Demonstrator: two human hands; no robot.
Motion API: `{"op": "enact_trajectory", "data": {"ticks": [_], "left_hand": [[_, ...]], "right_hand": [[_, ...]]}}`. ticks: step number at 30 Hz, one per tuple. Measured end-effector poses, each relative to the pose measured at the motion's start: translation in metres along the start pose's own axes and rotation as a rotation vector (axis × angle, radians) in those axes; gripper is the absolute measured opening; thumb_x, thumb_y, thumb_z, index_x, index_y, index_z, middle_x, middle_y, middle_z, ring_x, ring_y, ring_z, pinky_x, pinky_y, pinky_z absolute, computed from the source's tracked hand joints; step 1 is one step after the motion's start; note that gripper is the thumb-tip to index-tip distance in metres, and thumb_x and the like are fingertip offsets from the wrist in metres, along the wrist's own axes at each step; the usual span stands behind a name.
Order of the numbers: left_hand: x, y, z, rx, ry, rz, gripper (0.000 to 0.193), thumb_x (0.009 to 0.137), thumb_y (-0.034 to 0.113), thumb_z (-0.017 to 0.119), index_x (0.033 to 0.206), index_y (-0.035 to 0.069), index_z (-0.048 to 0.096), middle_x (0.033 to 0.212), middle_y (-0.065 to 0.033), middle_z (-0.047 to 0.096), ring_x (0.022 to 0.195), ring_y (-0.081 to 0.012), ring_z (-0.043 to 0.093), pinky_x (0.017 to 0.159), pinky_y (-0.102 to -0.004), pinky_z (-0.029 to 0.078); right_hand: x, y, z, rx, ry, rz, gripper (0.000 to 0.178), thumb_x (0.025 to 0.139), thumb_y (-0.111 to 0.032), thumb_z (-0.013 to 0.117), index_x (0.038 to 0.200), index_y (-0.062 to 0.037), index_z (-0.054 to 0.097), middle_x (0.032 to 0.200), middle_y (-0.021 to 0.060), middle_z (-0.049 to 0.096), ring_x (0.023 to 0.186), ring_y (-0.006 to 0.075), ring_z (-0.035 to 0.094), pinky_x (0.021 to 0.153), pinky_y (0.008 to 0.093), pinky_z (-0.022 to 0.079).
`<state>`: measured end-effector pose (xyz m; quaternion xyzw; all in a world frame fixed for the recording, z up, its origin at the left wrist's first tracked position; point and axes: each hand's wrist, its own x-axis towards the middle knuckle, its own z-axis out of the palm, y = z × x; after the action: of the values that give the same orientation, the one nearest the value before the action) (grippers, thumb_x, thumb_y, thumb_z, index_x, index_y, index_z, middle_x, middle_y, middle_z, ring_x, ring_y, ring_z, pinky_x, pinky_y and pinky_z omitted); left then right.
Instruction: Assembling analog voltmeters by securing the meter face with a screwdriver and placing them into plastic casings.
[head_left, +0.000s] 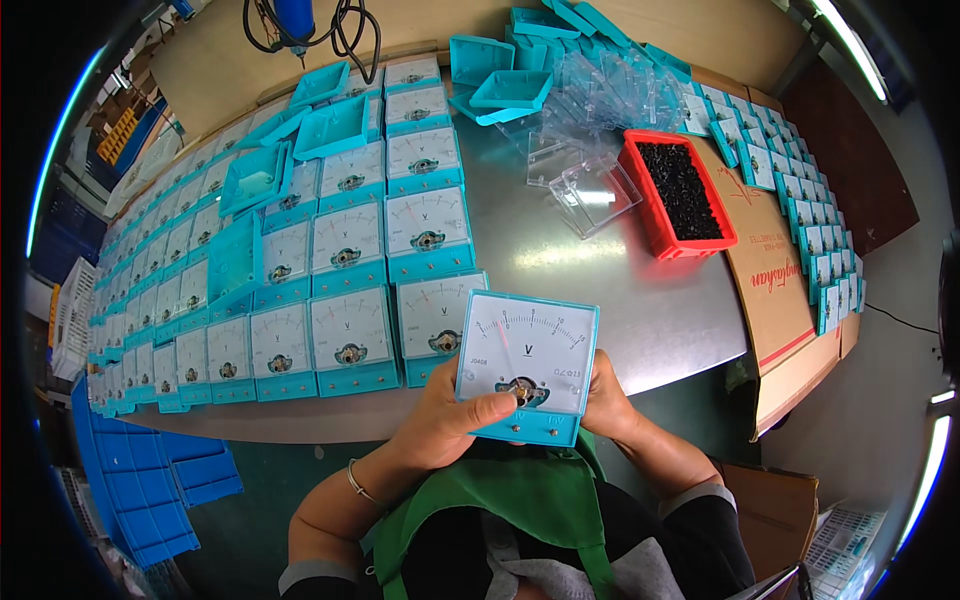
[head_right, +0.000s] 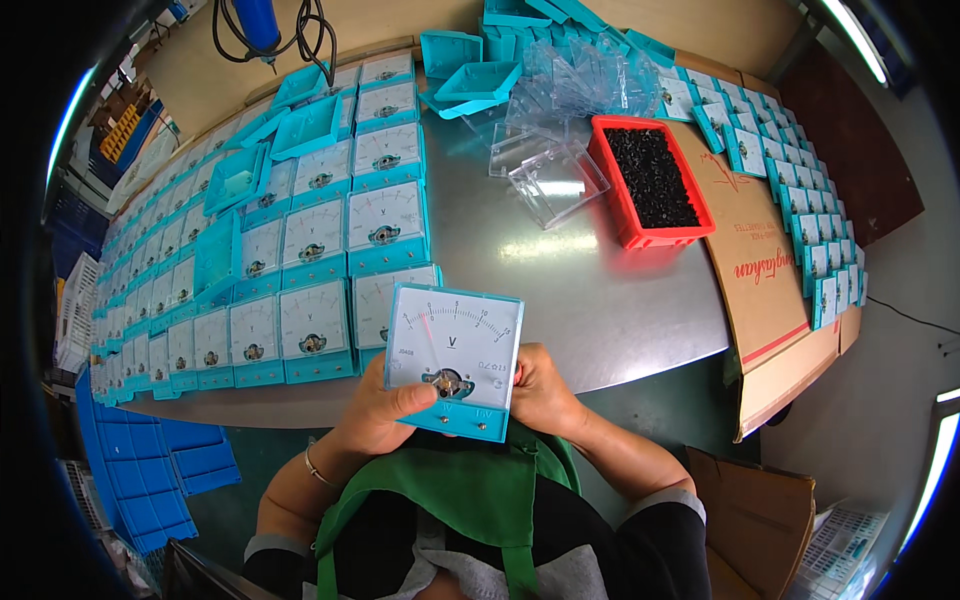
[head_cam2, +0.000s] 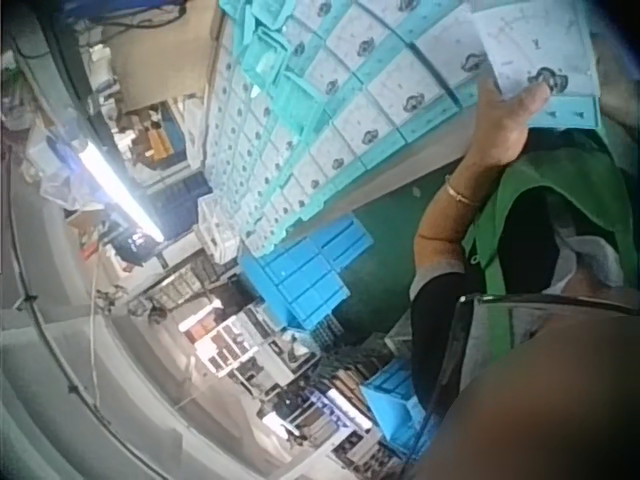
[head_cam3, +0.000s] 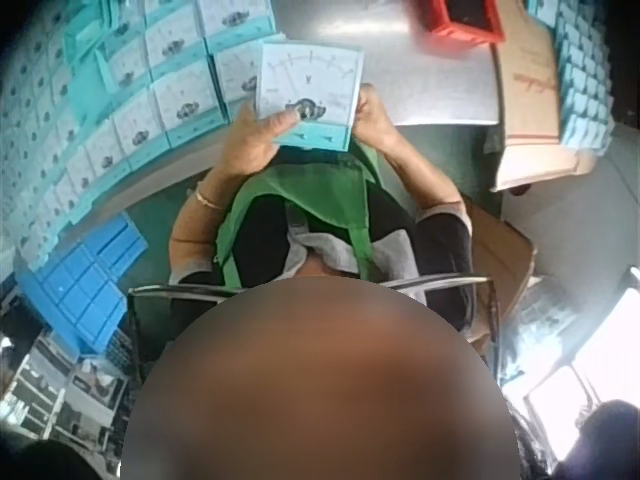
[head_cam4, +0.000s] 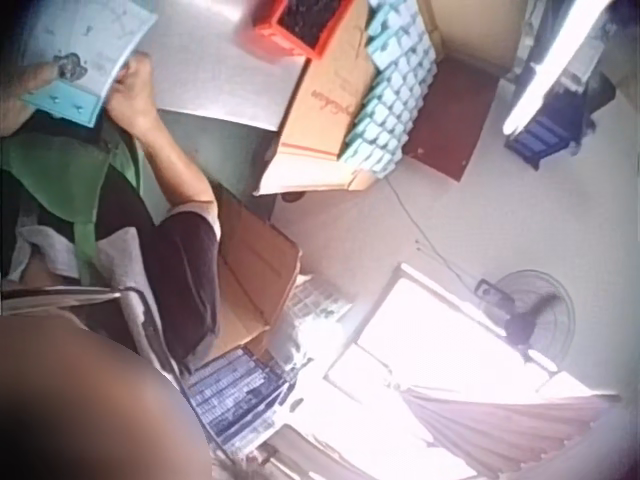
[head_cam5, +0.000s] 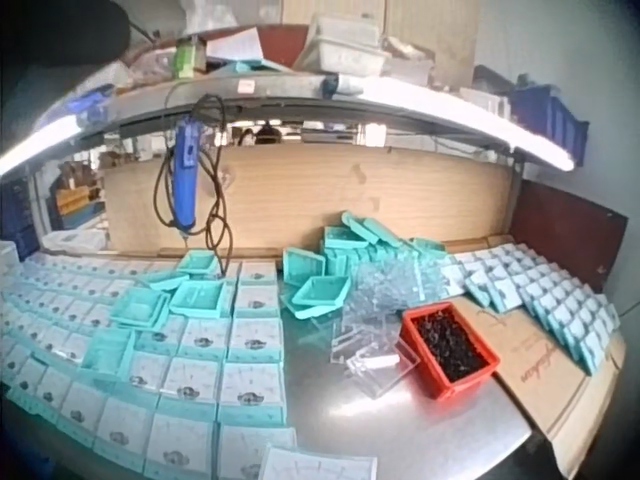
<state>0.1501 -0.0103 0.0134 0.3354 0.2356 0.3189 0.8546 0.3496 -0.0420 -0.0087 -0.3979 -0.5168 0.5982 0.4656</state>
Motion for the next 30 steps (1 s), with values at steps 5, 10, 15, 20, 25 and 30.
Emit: {"op": "enact_trajectory", "data": {"ticks": [5, 10, 15, 20, 25, 30], "left_hand": [[-0.001, -0.004, 0.005, -0.012, -0.016, 0.008, 0.05, 0.083, 0.015, 0.068, 0.125, 0.0, 0.045, 0.114, -0.01, 0.057, 0.103, -0.0182, 0.057, 0.088, -0.0358, 0.048], [-0.002, -0.008, 0.009, -0.007, 0.0, 0.053, 0.05, 0.083, 0.015, 0.068, 0.125, -0.001, 0.045, 0.111, -0.0105, 0.058, 0.098, -0.0185, 0.059, 0.081, -0.0351, 0.052], [-0.004, -0.006, 0.01, -0.03, 0.002, 0.045, 0.049, 0.083, 0.016, 0.069, 0.123, -0.001, 0.045, 0.108, -0.0114, 0.058, 0.091, -0.0197, 0.061, 0.072, -0.0354, 0.054], [-0.006, -0.006, 0.006, -0.068, 0.004, 0.061, 0.046, 0.084, 0.016, 0.068, 0.12, -0.001, 0.046, 0.104, -0.0122, 0.059, 0.086, -0.0206, 0.062, 0.069, -0.0368, 0.055], [-0.006, -0.005, 0.002, -0.072, 0.012, 0.064, 0.045, 0.084, 0.016, 0.068, 0.12, -0.001, 0.046, 0.103, -0.0124, 0.06, 0.085, -0.0211, 0.063, 0.069, -0.0371, 0.055], [-0.009, 0.009, -0.01, -0.04, 0.002, 0.061, 0.047, 0.084, 0.016, 0.068, 0.122, -0.001, 0.045, 0.108, -0.0115, 0.059, 0.092, -0.0196, 0.061, 0.076, -0.0357, 0.053]], "right_hand": [[-0.012, 0.012, 0.005, -0.001, 0.076, -0.056, 0.015, 0.078, 0.003, 0.069, 0.092, 0.0024, 0.065, 0.088, 0.0036, 0.069, 0.079, 0.007, 0.061, 0.07, 0.0234, 0.05], [-0.019, 0.014, 0.012, 0.019, 0.127, -0.064, 0.016, 0.075, 0.002, 0.072, 0.09, 0.0014, 0.066, 0.085, 0.0029, 0.068, 0.078, 0.0063, 0.06, 0.067, 0.0227, 0.05], [-0.018, 0.007, 0.022, 0.046, 0.176, -0.114, 0.018, 0.075, 0.002, 0.072, 0.091, 0.0017, 0.066, 0.085, 0.0068, 0.068, 0.072, 0.0112, 0.064, 0.062, 0.0254, 0.053], [-0.017, 0.003, 0.03, 0.103, 0.173, -0.099, 0.017, 0.077, 0.002, 0.071, 0.093, 0.0034, 0.064, 0.084, 0.0099, 0.068, 0.07, 0.0155, 0.066, 0.06, 0.0275, 0.056], [-0.014, 0.004, 0.028, 0.149, 0.131, -0.02, 0.017, 0.078, 0.004, 0.068, 0.094, 0.004, 0.063, 0.084, 0.0112, 0.068, 0.07, 0.0163, 0.067, 0.061, 0.0273, 0.056], [0.003, -0.003, -0.012, 0.362, 0.01, 0.174, 0.023, 0.084, -0.003, 0.062, 0.107, 0.0038, 0.061, 0.084, 0.0094, 0.067, 0.063, 0.0123, 0.062, 0.045, 0.021, 0.041]]}}
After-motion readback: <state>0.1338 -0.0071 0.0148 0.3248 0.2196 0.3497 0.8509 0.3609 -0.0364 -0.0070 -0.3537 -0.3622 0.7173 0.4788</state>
